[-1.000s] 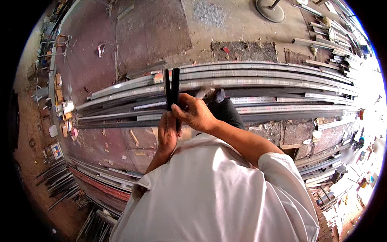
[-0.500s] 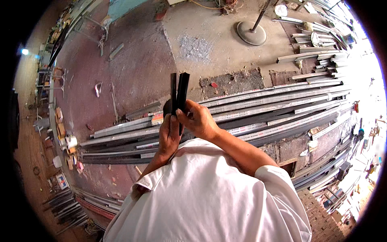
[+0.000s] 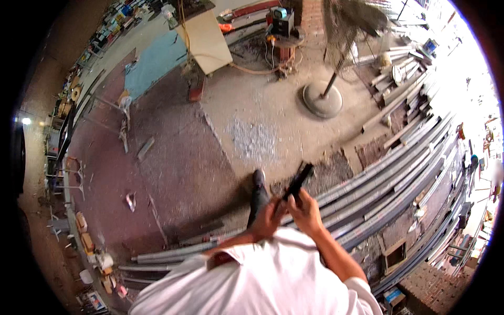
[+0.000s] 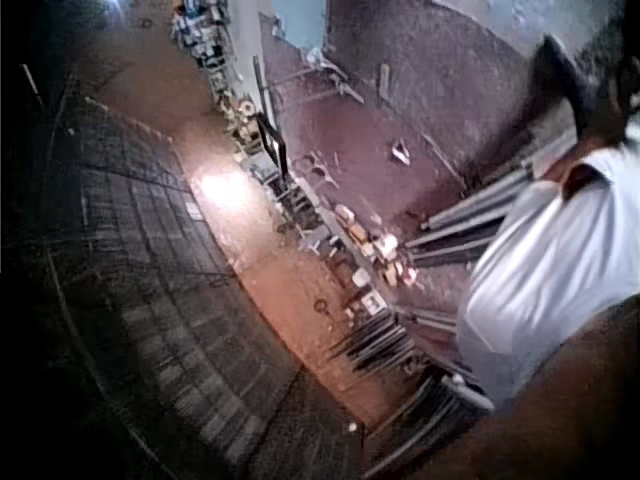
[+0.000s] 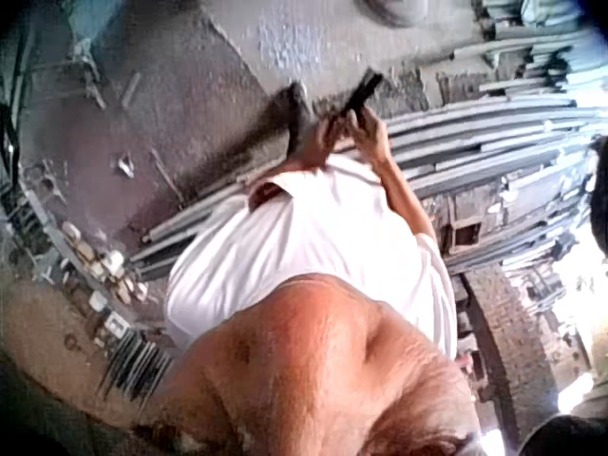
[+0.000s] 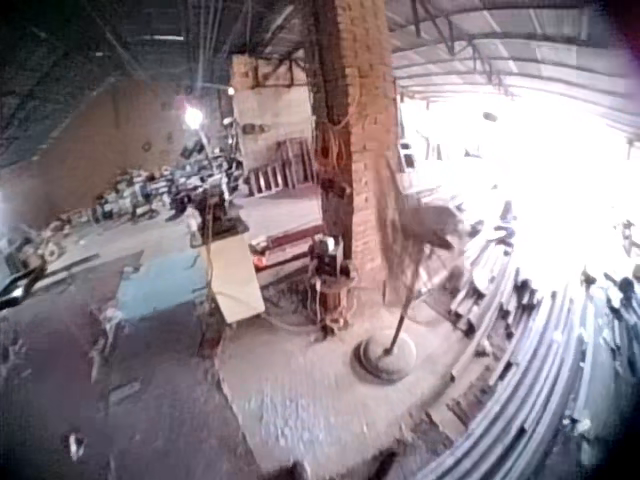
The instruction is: The person sits on the floor and handles two black metal profiles, then walks to a miter saw to cut one profile. After cutting, the person walks through the workshop carrying the cut pieces and places them on a workbench.
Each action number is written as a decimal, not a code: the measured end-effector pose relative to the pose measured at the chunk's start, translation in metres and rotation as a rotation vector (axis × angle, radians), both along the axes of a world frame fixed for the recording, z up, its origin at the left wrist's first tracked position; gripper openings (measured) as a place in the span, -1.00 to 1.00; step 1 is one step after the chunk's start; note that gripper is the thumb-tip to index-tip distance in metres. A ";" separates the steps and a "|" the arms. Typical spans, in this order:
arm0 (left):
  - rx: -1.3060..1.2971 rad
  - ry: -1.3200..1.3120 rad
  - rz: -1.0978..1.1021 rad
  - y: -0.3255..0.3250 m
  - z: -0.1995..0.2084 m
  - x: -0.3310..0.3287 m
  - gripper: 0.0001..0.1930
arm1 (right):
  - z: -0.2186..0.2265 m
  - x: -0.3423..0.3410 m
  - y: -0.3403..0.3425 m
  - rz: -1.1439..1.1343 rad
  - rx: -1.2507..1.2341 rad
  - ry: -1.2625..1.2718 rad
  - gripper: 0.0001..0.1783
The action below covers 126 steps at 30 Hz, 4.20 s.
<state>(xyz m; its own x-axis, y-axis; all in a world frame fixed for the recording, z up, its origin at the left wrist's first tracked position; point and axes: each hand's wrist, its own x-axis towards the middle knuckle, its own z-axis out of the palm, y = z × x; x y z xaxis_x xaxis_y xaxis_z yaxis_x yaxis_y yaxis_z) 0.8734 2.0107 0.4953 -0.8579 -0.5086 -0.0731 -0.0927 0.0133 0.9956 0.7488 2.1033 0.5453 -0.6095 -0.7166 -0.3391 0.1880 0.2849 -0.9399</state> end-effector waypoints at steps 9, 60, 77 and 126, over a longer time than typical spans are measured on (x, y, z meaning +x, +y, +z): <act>-0.203 -0.223 0.006 -0.217 0.022 -0.033 -0.65 | 0.003 -0.054 -0.220 0.115 0.137 -0.091 -0.84; -0.011 -0.235 0.316 -0.934 0.046 -0.280 -0.65 | 0.037 -0.354 -0.986 0.553 -0.084 -0.300 -0.72; -0.020 -0.364 0.186 -1.078 0.061 -0.299 -0.53 | 0.018 -0.355 -1.108 0.351 -0.036 -0.473 -0.77; -0.073 -0.423 0.247 -1.184 0.051 -0.388 -0.86 | -0.017 -0.440 -1.196 0.165 -0.177 -0.260 -0.79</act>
<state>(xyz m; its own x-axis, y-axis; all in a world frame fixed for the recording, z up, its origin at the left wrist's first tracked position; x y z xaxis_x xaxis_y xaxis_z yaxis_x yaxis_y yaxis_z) 0.4853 0.8269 0.5467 -0.6136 -0.7101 -0.3454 -0.4978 0.0083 0.8672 0.3088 0.9074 0.5282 -0.3904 -0.8598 -0.3292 0.3926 0.1680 -0.9043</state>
